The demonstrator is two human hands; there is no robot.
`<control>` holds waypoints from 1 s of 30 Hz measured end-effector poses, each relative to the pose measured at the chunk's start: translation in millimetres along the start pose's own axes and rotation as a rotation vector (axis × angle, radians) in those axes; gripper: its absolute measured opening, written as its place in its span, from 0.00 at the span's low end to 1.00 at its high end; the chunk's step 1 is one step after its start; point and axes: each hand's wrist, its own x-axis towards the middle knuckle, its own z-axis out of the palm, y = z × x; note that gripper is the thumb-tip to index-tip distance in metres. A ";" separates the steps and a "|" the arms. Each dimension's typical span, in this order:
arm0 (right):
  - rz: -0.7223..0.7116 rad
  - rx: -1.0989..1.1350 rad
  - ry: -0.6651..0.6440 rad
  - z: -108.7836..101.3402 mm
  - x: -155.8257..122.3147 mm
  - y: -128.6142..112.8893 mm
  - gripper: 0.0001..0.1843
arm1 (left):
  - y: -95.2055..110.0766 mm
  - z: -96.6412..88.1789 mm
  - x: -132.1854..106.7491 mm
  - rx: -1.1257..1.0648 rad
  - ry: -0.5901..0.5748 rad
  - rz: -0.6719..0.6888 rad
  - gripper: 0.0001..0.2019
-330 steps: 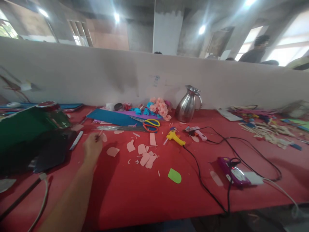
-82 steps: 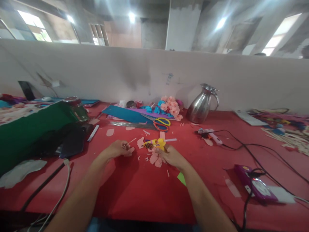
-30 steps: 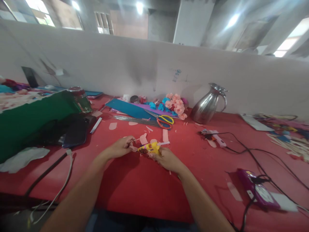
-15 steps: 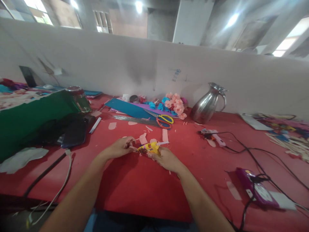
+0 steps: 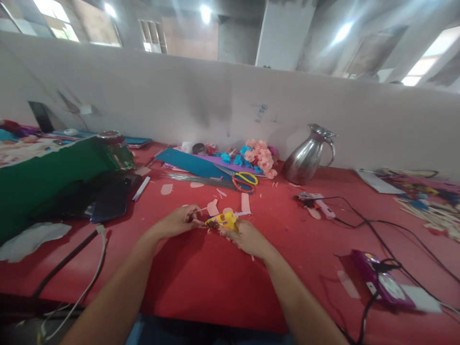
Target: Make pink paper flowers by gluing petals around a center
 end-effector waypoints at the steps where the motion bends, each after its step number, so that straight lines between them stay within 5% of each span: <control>1: 0.006 0.010 0.000 0.4 0.1 0.4 0.20 | 0.1 0.0 0.0 -0.006 0.000 0.001 0.09; 30: 0.043 0.035 0.031 2.3 1.7 0.8 0.19 | 7.9 -1.7 -2.1 -0.045 -0.009 -0.020 0.15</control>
